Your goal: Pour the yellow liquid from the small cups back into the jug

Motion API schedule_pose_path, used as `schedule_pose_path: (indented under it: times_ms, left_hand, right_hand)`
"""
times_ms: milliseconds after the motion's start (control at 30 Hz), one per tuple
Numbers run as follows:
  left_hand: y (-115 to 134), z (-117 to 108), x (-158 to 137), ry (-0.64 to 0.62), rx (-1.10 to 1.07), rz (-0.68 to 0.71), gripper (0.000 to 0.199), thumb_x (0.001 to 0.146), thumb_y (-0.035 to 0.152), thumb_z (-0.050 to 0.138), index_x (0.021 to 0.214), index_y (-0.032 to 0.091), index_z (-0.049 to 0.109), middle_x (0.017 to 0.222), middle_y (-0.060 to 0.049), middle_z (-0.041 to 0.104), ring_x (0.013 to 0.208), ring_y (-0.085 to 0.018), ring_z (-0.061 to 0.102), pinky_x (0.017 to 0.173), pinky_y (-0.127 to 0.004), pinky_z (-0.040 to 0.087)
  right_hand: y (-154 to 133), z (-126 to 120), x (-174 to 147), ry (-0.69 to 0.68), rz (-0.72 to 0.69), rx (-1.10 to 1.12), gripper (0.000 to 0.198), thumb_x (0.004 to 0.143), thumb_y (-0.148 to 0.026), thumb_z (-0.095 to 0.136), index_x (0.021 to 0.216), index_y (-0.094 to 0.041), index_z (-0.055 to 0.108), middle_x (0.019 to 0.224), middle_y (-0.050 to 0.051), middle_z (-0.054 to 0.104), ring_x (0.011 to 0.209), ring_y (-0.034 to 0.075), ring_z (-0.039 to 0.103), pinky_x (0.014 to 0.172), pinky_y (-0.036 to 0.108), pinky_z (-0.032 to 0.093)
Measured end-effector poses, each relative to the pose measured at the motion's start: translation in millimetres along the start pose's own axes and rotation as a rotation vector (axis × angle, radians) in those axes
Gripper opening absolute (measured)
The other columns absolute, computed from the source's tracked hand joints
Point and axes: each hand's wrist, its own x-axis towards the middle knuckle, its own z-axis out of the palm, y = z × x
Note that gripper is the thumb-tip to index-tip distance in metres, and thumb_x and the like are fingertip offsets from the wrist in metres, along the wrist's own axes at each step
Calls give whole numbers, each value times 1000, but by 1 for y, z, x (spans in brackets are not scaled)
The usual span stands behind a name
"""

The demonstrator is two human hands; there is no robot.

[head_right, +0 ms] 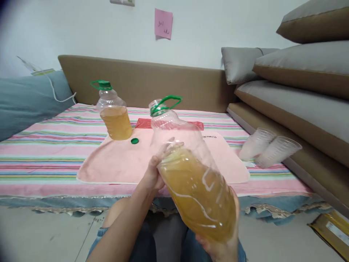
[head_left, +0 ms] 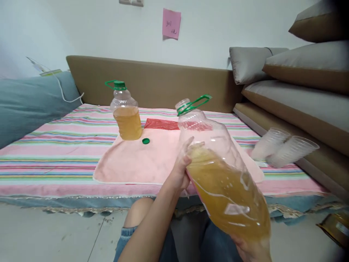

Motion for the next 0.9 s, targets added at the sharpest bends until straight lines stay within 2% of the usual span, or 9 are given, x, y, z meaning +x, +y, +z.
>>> schedule_pose_path:
  times_ms: [67, 133, 267, 433, 600, 700, 800, 900]
  left_hand:
    - [20, -10, -2, 87, 7, 76, 92, 49, 64, 87, 127, 23, 59, 127, -12, 68, 126, -39, 59, 109, -53, 43]
    - [43, -23, -4, 167, 38, 173, 82, 52, 63, 86, 119, 23, 62, 119, -10, 71, 123, -37, 61, 109, -53, 44]
    - [88, -53, -13, 298, 148, 360, 70, 56, 60, 85, 112, 24, 63, 114, -8, 73, 122, -35, 62, 108, -51, 46]
    - [129, -85, -25, 405, 345, 535, 74, 57, 56, 86, 120, 29, 58, 120, -6, 70, 122, -33, 62, 104, -46, 49]
    - [150, -111, -32, 484, 595, 700, 92, 51, 53, 88, 132, 29, 51, 127, -8, 65, 125, -33, 59, 104, -41, 48]
    - [156, -124, -35, 494, 732, 736, 102, 48, 52, 90, 137, 27, 46, 133, -11, 60, 129, -33, 56, 107, -41, 45]
    - [160, -133, -37, 453, 839, 724, 107, 46, 51, 92, 138, 27, 42, 138, -13, 56, 132, -34, 53, 108, -41, 44]
    - [160, -136, -37, 439, 920, 688, 109, 46, 50, 93, 138, 27, 40, 133, -13, 58, 131, -35, 54, 107, -42, 45]
  right_hand:
    - [-16, 35, 23, 68, -79, 141, 115, 70, -77, 72, 157, -34, 12, 160, 9, 23, 142, 42, 33, 107, 58, 48]
    - [-27, 67, 45, 77, -169, 234, 112, 69, -77, 73, 156, -30, 21, 155, 12, 31, 140, 40, 37, 110, 55, 46]
    - [-35, 118, 84, -153, -149, 413, 121, 58, -77, 81, 153, -25, 26, 148, 13, 41, 136, 37, 43, 112, 47, 45]
    - [-27, 171, 115, -413, -59, 569, 120, 50, -65, 92, 146, -22, 34, 149, 14, 42, 137, 35, 43, 112, 46, 43]
    - [-17, 223, 130, -579, -9, 623, 121, 42, -48, 99, 144, -20, 38, 145, 16, 47, 135, 34, 45, 114, 48, 38]
    - [-17, 247, 135, -652, 0, 652, 118, 40, -44, 99, 141, -20, 43, 138, 15, 54, 128, 35, 52, 109, 48, 44]
    - [-19, 261, 140, -691, -57, 642, 108, 43, -40, 99, 136, -20, 49, 132, 13, 58, 121, 34, 57, 105, 47, 47]
    - [-19, 268, 144, -691, -183, 531, 103, 45, -36, 99, 135, -20, 51, 134, 12, 57, 123, 33, 55, 108, 47, 44]
